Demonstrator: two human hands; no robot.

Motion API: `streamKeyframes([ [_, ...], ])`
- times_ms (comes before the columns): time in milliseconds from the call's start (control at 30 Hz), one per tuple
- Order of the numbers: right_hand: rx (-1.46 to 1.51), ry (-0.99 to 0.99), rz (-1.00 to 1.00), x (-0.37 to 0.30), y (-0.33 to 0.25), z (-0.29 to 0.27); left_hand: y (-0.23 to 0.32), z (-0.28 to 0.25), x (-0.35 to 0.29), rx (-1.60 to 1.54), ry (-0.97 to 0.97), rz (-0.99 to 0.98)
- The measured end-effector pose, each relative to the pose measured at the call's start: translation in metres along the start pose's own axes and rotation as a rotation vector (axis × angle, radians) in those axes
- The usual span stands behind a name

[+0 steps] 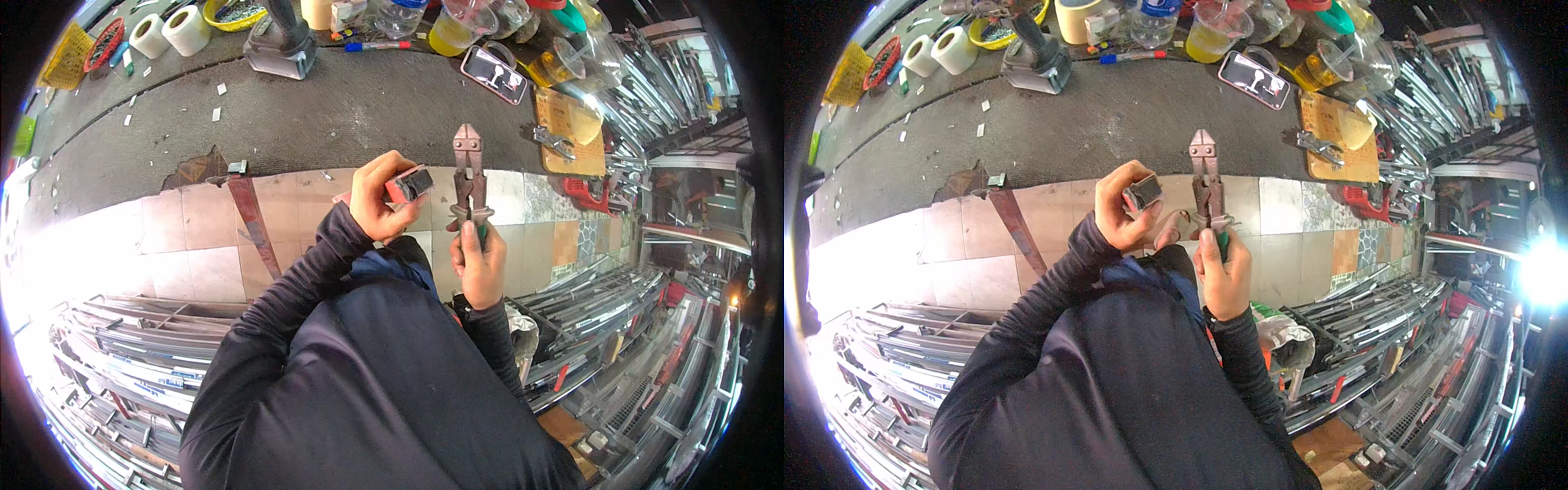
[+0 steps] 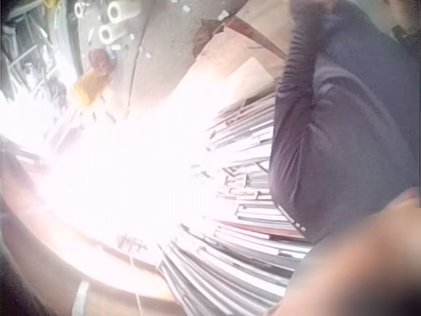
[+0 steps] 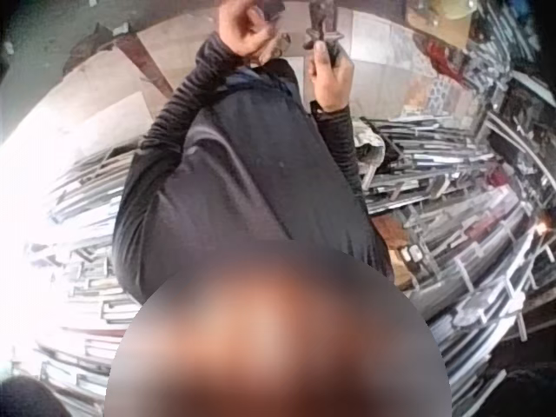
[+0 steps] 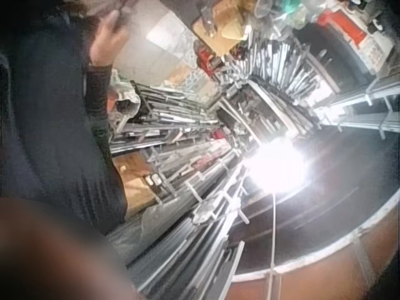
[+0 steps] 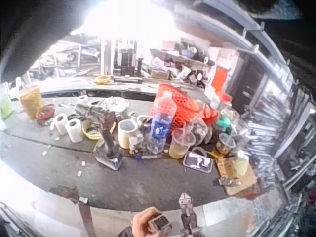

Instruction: The person uses pliers to bend a small metal bracket, then uses a cordless drill to drive screws into it. The person handles the bracket and drill repeatedly while working at a cluttered workbench.

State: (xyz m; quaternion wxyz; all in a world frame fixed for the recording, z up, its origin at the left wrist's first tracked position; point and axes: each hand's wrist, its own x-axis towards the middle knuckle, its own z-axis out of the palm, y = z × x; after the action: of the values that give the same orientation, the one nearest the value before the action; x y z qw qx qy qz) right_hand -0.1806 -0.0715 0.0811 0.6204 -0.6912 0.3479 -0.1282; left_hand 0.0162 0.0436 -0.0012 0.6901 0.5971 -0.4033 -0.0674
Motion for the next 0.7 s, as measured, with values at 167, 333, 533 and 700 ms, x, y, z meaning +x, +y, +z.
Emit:
streamKeyframes([
  [167,0.148,0.089,-0.312,0.007,0.007,0.001,0.006,-0.004,-0.016,-0.03,-0.025,-0.029],
  [333,-0.014,-0.046,-0.219,0.011,0.004,-0.012,0.015,-0.013,-0.028,-0.12,-0.061,0.051],
  [533,-0.056,-0.092,-0.159,0.006,-0.007,-0.02,0.022,-0.03,-0.039,-0.085,-0.154,-0.051],
  [700,-0.16,-0.077,-0.388,0.004,-0.018,-0.042,0.021,-0.015,-0.039,-0.158,-0.214,-0.115],
])
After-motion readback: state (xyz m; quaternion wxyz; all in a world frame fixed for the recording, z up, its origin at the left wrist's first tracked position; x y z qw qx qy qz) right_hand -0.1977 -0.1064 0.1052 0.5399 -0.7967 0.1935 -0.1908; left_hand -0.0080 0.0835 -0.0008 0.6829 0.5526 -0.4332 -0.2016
